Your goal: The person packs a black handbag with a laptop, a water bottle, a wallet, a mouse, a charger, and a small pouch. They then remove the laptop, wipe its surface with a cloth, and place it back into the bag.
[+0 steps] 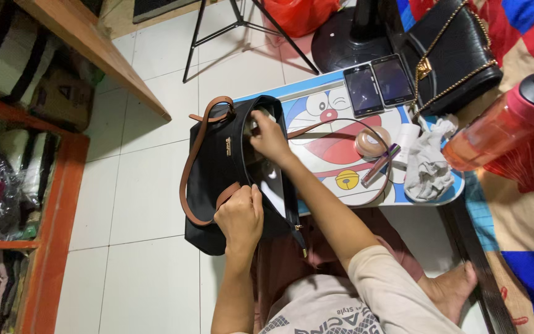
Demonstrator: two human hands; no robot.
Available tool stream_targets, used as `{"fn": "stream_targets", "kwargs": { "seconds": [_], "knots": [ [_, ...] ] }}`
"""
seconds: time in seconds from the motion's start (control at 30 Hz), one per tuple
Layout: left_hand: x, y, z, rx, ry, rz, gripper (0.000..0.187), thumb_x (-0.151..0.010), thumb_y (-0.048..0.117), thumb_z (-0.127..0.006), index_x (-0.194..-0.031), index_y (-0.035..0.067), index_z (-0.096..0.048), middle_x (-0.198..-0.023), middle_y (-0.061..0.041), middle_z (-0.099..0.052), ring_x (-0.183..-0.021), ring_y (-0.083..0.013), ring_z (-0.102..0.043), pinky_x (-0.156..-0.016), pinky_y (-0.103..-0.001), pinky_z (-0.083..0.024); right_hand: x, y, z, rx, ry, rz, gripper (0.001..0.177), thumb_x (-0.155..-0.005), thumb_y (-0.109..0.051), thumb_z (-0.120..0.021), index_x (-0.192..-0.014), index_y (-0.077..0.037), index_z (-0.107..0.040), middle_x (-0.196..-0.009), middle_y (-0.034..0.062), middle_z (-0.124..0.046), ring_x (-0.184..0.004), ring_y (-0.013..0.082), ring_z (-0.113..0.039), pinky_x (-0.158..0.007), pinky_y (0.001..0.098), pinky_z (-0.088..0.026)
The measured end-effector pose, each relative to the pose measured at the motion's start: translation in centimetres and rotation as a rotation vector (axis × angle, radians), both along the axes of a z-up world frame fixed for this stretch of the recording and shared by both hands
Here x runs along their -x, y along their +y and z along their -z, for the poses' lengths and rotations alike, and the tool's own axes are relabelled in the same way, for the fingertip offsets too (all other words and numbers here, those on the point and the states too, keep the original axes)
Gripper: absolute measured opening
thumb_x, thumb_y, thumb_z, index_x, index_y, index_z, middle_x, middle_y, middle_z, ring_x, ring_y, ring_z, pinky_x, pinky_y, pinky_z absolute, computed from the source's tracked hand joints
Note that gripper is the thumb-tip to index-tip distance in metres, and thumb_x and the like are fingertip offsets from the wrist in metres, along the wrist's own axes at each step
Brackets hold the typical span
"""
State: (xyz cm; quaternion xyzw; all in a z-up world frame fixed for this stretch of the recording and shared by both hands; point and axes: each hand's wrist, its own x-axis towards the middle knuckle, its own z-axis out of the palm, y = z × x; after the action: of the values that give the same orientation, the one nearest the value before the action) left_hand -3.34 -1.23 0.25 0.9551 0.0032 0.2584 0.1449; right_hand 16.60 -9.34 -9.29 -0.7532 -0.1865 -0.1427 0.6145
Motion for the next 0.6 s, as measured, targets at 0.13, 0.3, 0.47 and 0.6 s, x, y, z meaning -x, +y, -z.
{"fn": "stream_targets", "kwargs": {
  "seconds": [0.13, 0.3, 0.47, 0.6],
  "knots": [
    [0.2, -0.2, -0.1, -0.006, -0.03, 0.021, 0.036, -0.095, 0.018, -0.068, -0.062, 0.006, -0.059, -0.055, -0.009, -0.06, -0.042, -0.0264, -0.056, -0.042, -0.039, -0.043, -0.5, 2.3, 2.5, 0.162, -0.152, 0.232, 0.048, -0.067, 0.015, -0.056, -0.113, 0.003, -0.06, -0.12, 0.0228, -0.06, -0.115, 0.0451, -0.054, -0.097, 0.0469, -0.049],
    [0.4, -0.1, -0.2, -0.01, -0.023, 0.038, 0.035, -0.097, 0.018, -0.066, -0.065, 0.006, -0.06, -0.059, -0.009, -0.062, -0.045, -0.0266, -0.059, -0.042, -0.039, -0.045, -2.0, 5.0, 4.8, 0.385, -0.098, 0.408, 0.035, -0.082, 0.01, -0.061, -0.115, 0.0, -0.061, -0.128, 0.0149, -0.059, -0.122, 0.0379, -0.051, -0.104, 0.0484, -0.043],
    [0.4, -0.4, 0.3, -0.021, -0.026, 0.02, 0.036, -0.097, 0.02, -0.066, -0.064, 0.005, -0.059, -0.059, -0.009, -0.062, -0.047, -0.0282, -0.06, -0.043, -0.041, -0.046, -1.6, 4.9, 4.1, 0.464, -0.086, 0.479, 0.042, -0.082, -0.002, -0.07, -0.123, -0.006, -0.064, -0.136, 0.0147, -0.059, -0.129, 0.0347, -0.049, -0.105, 0.0476, -0.041],
    [0.1, -0.3, 0.4, 0.018, -0.002, 0.022, 0.036, -0.096, 0.021, -0.067, -0.065, 0.006, -0.06, -0.058, -0.009, -0.062, -0.046, -0.028, -0.059, -0.043, -0.041, -0.046, 1.6, -0.7, 2.3, 0.262, -0.153, 0.34, 0.064, -0.073, -0.022, -0.082, -0.131, -0.005, -0.06, -0.134, 0.0181, -0.059, -0.127, 0.0349, -0.05, -0.103, 0.0498, -0.038]
  ]
}}
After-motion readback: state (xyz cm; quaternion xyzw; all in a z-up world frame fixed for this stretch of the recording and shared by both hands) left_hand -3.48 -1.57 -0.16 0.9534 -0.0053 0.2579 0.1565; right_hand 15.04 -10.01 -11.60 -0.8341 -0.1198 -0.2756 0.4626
